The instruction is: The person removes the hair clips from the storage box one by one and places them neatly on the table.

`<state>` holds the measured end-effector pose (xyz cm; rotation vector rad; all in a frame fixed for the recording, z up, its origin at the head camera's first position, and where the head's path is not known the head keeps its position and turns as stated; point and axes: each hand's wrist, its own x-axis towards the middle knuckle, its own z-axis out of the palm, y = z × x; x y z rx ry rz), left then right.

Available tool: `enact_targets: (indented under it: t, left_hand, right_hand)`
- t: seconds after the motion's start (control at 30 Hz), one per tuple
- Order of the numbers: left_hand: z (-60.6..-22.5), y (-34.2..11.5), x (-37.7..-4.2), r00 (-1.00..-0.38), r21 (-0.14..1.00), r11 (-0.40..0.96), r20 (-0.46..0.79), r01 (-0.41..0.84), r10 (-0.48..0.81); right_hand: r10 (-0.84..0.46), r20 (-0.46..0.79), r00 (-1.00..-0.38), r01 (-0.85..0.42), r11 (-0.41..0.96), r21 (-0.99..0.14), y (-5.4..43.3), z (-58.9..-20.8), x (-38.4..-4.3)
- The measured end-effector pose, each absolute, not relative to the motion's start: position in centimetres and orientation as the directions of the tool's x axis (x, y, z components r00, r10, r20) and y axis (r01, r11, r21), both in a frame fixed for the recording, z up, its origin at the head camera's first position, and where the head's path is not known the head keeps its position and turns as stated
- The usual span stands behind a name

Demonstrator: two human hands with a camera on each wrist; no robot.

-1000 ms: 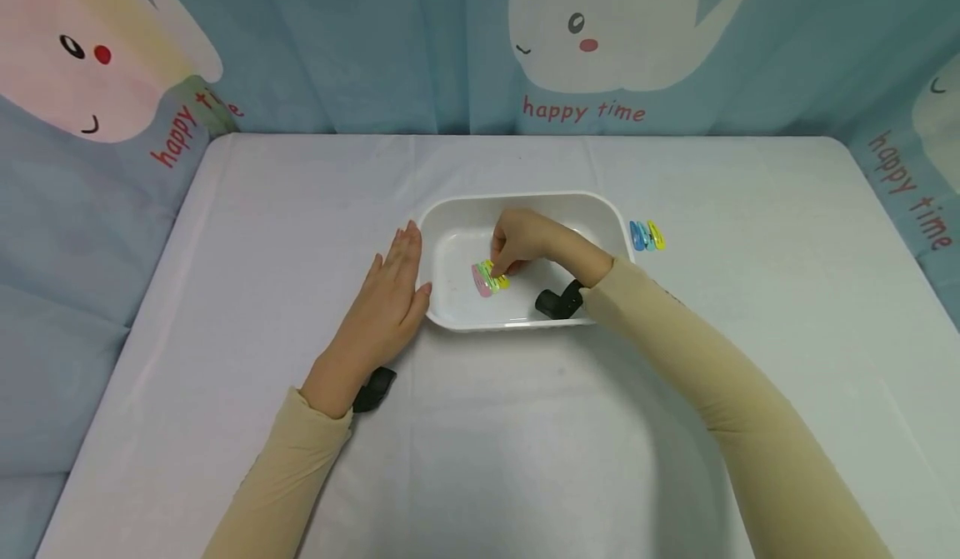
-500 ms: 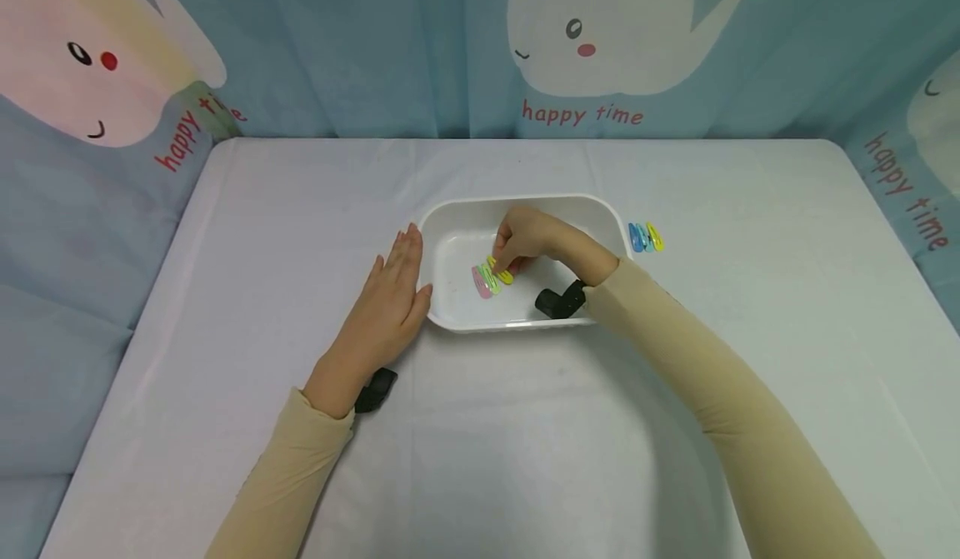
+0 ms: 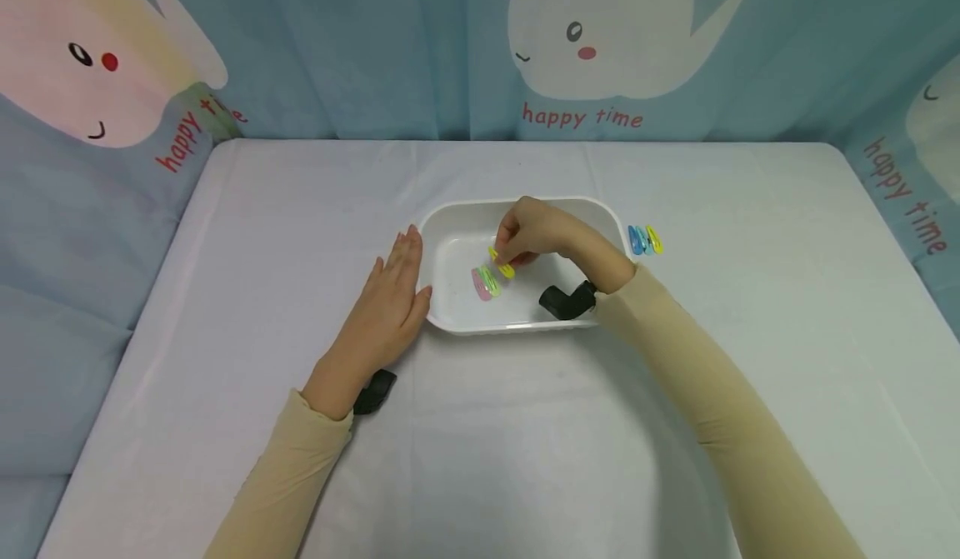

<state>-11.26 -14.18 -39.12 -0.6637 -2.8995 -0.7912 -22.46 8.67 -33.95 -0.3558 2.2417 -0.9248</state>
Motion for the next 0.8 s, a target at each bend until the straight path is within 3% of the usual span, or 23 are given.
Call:
enact_targets:
  t: [0.8]
  left_hand:
    - [-39.2, -14.1, -11.4, -0.905, 0.472, 0.774, 0.171, 0.421, 0.388]
  right_hand:
    - [-0.505, -0.35, -0.789, 0.039, 0.529, -0.848, 12.5, -32.9, -21.2]
